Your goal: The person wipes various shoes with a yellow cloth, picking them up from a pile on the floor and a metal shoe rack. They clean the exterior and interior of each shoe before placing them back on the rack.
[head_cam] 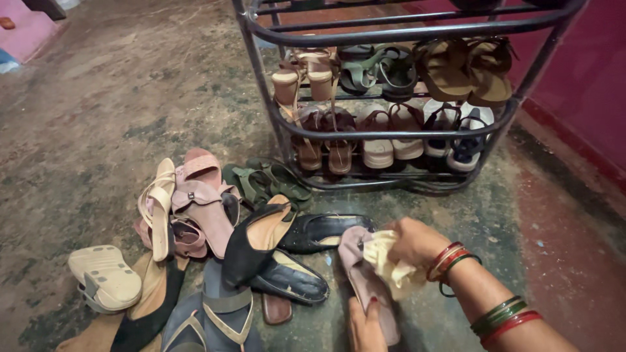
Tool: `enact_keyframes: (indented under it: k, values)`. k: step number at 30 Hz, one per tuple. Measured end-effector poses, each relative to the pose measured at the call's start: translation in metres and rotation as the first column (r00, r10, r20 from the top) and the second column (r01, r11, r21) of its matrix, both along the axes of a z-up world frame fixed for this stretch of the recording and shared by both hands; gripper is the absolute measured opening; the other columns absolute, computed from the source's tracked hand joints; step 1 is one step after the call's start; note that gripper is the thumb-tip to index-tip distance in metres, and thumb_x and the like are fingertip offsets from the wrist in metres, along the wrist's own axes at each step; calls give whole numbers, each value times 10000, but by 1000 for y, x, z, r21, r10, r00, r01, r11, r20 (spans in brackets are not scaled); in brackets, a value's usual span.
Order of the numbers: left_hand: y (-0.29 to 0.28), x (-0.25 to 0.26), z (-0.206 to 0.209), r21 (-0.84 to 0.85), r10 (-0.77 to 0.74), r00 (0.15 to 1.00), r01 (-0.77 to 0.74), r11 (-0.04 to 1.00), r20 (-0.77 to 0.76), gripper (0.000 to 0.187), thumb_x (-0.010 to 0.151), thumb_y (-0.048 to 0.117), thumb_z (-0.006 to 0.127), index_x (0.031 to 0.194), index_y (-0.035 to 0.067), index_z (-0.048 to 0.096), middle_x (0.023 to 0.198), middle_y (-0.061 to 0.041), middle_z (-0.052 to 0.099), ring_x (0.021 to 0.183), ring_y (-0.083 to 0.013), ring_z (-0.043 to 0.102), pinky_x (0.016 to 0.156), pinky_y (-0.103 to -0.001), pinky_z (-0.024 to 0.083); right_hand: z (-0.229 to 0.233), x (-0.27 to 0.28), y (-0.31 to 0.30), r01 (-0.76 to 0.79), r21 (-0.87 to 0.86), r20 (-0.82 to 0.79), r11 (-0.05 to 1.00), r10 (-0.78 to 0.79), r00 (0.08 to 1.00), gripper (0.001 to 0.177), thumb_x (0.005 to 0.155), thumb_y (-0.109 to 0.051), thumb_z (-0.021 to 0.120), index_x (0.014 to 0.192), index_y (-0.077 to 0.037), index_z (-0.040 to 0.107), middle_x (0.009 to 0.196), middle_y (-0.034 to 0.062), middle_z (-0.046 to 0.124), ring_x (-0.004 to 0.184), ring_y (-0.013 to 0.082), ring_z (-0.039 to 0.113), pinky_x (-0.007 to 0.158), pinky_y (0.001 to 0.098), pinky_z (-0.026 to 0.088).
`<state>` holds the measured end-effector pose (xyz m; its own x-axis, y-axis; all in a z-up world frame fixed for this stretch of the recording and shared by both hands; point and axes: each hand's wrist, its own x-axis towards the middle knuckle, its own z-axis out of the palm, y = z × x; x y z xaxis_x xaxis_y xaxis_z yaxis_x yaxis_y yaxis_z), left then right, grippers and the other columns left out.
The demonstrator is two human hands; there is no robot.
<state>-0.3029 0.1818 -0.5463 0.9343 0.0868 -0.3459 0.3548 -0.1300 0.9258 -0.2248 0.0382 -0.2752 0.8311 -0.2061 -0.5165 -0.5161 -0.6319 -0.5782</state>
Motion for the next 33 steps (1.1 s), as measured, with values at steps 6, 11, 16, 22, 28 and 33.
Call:
enact_keyframes:
  k: [6, 11, 16, 22, 28, 33]
  values:
    - [-37, -11, -18, -84, -7, 993, -3, 996, -119, 390, 902, 356, 628, 1185, 88, 645, 1122, -212, 700, 1053, -384, 671, 931, -467, 509, -15, -6, 2, -522, -133, -188, 843, 495, 848, 420, 669, -166, 793, 1085, -112, 773, 952, 106, 794, 867, 259, 762, 796, 371, 602]
    - [-30, -7, -9, 16, -78, 992, 80, 997, -100, 361, 946, 373, 595, 1181, 110, 672, 1138, -208, 672, 1087, -396, 630, 949, -481, 488, -26, -16, 27, -357, -272, -143, 894, 329, 933, 372, 722, -217, 790, 1092, -175, 807, 1003, 127, 773, 943, 283, 762, 831, 384, 593]
    - [22, 24, 27, 419, -190, 982, 179, 890, -16, 347, 990, 390, 561, 1177, 132, 700, 1154, -204, 645, 1121, -408, 589, 967, -495, 468, -40, -21, 44, -83, -205, 73, 975, 99, 992, 443, 759, -187, 734, 1191, -275, 763, 1061, 113, 775, 1012, 284, 744, 905, 388, 567]
    - [72, 34, 96, 668, -7, 957, -197, 718, 289, 144, 817, 253, 628, 896, 166, 712, 930, -65, 723, 975, -327, 641, 858, -495, 479, -62, -13, 63, 9, 3, 279, 1000, -9, 960, 557, 736, -123, 662, 1268, -282, 713, 1077, 110, 777, 1021, 280, 754, 908, 395, 577]
    - [112, 48, 109, 659, 48, 902, -349, 666, 429, 131, 863, 254, 644, 821, 140, 694, 814, -120, 684, 837, -351, 635, 788, -490, 493, -40, -7, 94, -23, -150, 144, 988, 45, 989, 499, 794, -206, 695, 1286, -288, 689, 1129, 114, 752, 1040, 306, 718, 907, 414, 557]
    - [131, 75, 127, 577, 178, 773, -586, 569, 610, 182, 808, 226, 667, 894, 70, 707, 867, -158, 685, 820, -382, 634, 748, -498, 501, -63, 2, 111, -53, 203, 162, 978, 19, 987, 569, 734, -161, 733, 1301, -163, 675, 1090, 101, 804, 990, 203, 781, 892, 336, 590]
